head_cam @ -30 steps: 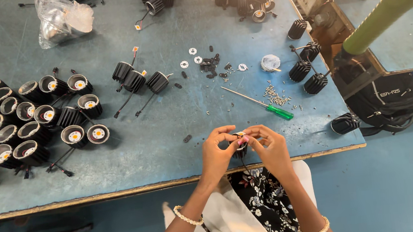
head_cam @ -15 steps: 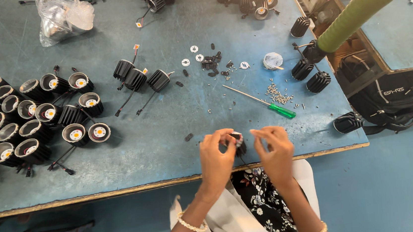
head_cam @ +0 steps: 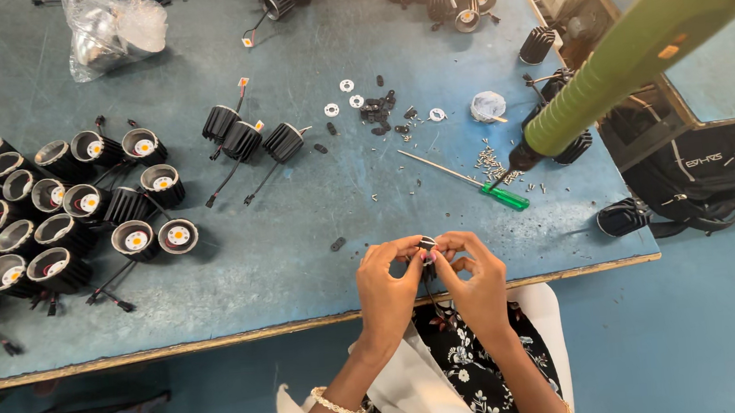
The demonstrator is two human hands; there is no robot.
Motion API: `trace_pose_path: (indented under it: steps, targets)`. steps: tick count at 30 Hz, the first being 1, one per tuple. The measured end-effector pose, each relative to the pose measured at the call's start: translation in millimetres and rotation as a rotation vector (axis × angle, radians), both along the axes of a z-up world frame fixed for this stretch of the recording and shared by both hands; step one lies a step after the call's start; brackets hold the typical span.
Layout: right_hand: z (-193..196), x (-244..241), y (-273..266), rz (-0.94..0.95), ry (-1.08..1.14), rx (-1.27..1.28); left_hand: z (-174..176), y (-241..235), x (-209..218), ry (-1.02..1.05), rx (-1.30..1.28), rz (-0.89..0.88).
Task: The person assembles LED light fixtures by placing circular components onto heat sinks and securing them with a power screwdriver.
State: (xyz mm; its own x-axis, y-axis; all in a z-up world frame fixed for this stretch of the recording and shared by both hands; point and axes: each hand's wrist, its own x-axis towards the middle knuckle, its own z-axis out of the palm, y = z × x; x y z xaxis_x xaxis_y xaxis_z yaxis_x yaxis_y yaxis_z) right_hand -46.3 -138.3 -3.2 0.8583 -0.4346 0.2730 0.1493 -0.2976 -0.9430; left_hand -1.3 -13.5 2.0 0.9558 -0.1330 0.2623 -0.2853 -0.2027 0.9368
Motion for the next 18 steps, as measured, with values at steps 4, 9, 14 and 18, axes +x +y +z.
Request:
trace_pose_path:
  steps: [4,9,14,18]
  targets:
    - [0.7,-1.6,-1.9,-0.096,0.015,-0.214,-5.5,3.4,1.6,-0.147,0.081,-0.004]
    - [1.3,2.1,-16.3,-0.022,0.065,-0.238,-13.3,10.3,13.0,-0.011,0.001,-0.142]
    - [5.6,10.8,-44.6,0.152,0.329,-0.07,-15.9,14.4,25.3,0.141,-0.059,-0.269]
    - [11.1,17.2,-59.6,0.295,0.451,0.063,-12.8,19.5,32.2,0.163,-0.057,-0.351]
